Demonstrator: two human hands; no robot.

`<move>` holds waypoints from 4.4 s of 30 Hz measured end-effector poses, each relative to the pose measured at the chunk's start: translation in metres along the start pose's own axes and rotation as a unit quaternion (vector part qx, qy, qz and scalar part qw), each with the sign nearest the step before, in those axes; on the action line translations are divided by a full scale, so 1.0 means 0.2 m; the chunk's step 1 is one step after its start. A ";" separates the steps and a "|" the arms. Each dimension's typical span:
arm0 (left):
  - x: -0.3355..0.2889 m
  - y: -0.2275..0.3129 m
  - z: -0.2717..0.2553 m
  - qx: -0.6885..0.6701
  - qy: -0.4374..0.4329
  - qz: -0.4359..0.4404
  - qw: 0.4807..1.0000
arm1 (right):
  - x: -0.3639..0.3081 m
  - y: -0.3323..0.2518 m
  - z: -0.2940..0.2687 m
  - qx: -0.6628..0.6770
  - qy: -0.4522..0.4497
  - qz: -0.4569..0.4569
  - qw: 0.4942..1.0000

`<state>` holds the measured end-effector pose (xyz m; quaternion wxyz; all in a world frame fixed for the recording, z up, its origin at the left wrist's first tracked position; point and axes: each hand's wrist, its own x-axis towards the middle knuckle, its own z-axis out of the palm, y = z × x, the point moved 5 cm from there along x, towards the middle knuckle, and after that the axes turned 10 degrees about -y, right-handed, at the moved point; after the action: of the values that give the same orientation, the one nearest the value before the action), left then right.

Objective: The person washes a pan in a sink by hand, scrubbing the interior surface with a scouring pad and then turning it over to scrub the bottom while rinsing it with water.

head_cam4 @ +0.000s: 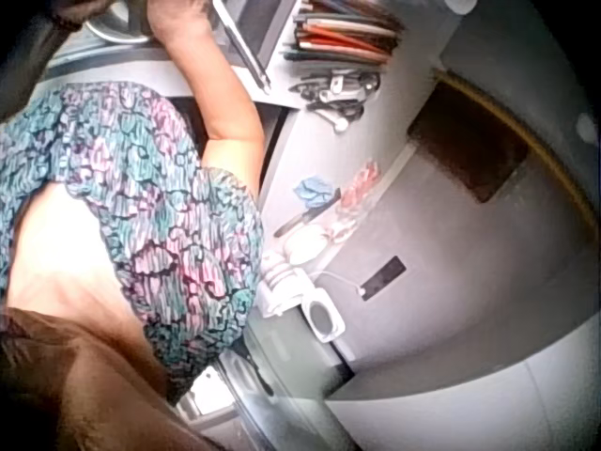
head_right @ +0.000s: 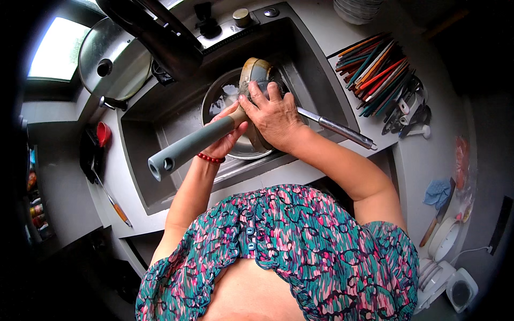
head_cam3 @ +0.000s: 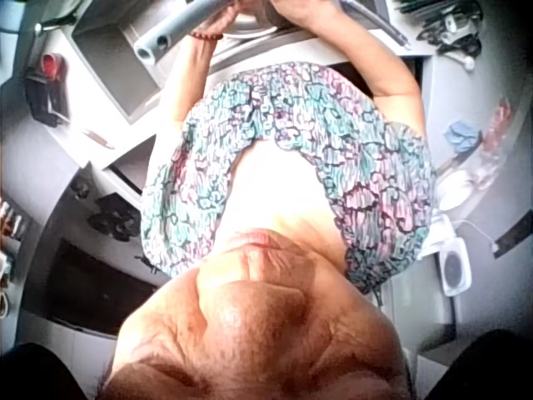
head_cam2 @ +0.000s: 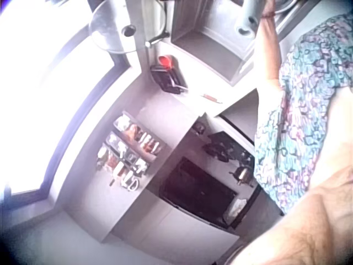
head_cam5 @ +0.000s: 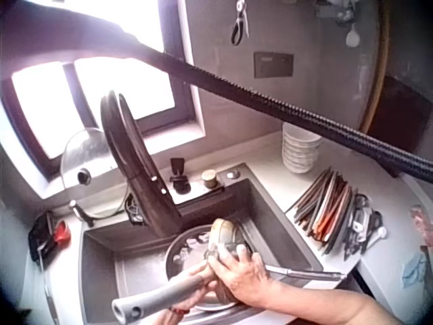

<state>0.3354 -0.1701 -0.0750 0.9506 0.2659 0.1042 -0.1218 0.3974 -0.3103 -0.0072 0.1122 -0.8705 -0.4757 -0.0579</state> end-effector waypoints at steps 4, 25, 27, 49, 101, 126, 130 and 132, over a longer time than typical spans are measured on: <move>-0.01 -0.04 0.13 0.079 -0.019 0.060 0.995 | 0.02 0.02 0.02 0.009 -0.007 0.013 1.000; 0.06 -0.12 0.10 0.329 0.058 0.146 0.931 | 0.02 -0.01 0.02 0.036 -0.052 -0.043 0.997; 0.07 -0.13 0.11 0.321 0.044 0.146 0.935 | 0.02 -0.01 0.01 0.030 -0.059 -0.046 0.997; 0.07 -0.10 -0.05 0.353 0.055 0.039 0.933 | 0.23 0.00 0.01 -0.040 -0.136 -0.009 0.990; -0.03 -0.06 -0.02 0.524 -0.099 -0.075 0.843 | 0.28 0.16 0.02 0.021 -0.188 0.078 0.979; -0.02 0.02 0.07 0.420 0.006 -0.418 0.806 | 0.18 0.09 0.01 -0.075 -0.081 0.069 0.991; 0.01 0.00 0.03 0.475 -0.007 -0.415 0.776 | 0.15 0.04 0.00 -0.093 -0.115 0.039 0.988; 0.01 0.01 0.05 0.484 -0.015 -0.411 0.772 | 0.08 -0.09 -0.03 -0.121 -0.071 -0.005 0.990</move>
<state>0.3385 -0.1749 -0.0663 0.5567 0.6207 0.1162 -0.5397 0.3910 -0.2888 0.0040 -0.0284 -0.8770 -0.4766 -0.0537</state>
